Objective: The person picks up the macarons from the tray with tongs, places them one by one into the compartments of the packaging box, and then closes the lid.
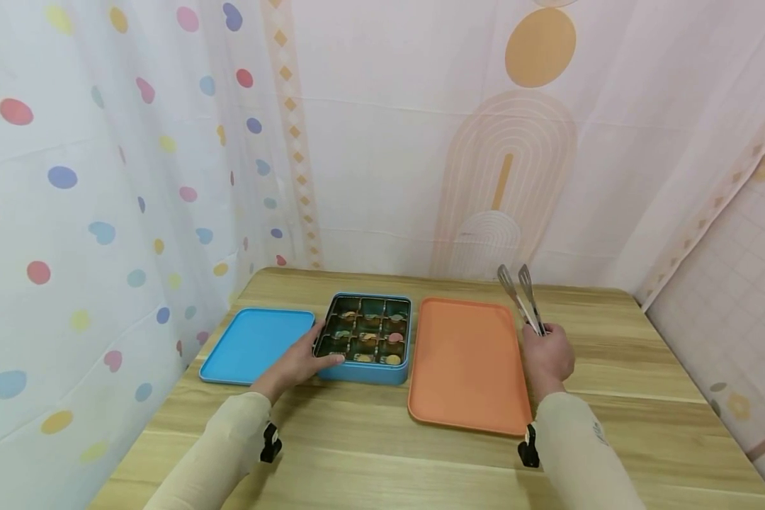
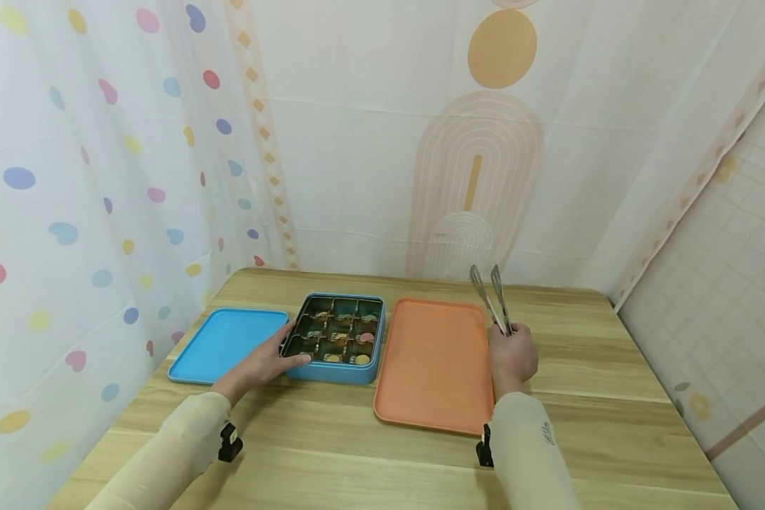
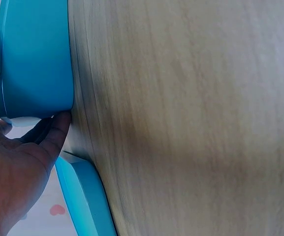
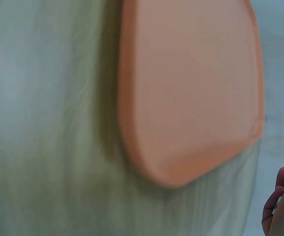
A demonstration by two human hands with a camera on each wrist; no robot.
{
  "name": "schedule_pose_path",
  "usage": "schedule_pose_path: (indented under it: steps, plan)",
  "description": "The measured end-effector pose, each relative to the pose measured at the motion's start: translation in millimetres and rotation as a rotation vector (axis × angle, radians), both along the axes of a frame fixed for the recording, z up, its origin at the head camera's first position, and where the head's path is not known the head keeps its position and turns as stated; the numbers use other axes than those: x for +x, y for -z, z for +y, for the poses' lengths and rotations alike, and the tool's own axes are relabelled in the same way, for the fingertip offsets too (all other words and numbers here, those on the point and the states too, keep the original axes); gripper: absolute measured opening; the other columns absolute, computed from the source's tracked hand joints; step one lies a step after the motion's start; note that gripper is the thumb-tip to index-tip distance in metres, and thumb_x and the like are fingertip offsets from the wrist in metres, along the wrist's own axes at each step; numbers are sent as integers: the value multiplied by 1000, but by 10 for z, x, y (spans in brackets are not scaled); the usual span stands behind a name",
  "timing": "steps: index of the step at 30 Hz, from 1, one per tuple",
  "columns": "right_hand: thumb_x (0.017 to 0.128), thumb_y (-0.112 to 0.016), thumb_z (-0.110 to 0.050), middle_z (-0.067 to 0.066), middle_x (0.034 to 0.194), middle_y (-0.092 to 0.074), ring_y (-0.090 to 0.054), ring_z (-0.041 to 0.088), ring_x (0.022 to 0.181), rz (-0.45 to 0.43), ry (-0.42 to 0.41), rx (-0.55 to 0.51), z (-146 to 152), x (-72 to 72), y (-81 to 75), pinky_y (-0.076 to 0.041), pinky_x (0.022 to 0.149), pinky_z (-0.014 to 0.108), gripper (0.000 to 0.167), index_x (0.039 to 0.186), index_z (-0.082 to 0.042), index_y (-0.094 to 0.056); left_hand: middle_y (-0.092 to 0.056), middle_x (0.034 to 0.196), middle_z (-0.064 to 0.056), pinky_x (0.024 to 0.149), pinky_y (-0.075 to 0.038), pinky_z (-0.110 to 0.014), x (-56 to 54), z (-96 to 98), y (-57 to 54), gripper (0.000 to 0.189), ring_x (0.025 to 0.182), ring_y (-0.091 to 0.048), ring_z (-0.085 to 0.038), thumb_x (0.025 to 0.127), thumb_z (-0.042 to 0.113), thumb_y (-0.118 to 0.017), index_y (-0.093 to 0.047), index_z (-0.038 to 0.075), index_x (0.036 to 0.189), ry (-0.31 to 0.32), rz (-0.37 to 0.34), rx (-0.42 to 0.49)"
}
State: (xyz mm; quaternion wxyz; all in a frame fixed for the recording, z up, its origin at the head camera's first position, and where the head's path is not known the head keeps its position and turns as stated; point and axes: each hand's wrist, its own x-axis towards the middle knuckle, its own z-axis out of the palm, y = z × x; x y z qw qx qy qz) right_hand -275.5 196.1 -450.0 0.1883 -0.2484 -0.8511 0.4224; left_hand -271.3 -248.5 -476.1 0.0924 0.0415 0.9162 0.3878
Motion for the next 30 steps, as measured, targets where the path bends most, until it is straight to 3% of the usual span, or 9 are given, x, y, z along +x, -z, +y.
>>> schedule_pose_path:
  steps: [5,20,30]
  plan:
    - [92,-57,-35,26,113,-65,-59,47,102,-27,-27,42,197,62,52,-43,81,57,45,117,2,-63,-9,163,-22,110,-24,-66,-3,9,-9,104,146,-15,-47,89,53,-69,-6,12,161,4,1,-11]
    - [96,-58,-41,28,116,-63,-60,41,95,-158,-264,193,1041,335,151,-43,70,45,58,128,7,-58,-8,164,-21,111,-23,-66,-14,25,-21,104,146,-14,-47,90,52,-69,-5,12,161,15,7,-15]
    - [95,-59,-37,25,109,-65,-60,36,88,-177,-314,232,1239,389,161,-42,67,41,54,127,7,-59,-8,163,-23,110,-23,-66,15,-1,-30,106,146,-14,-48,88,55,-70,-6,11,161,6,1,6]
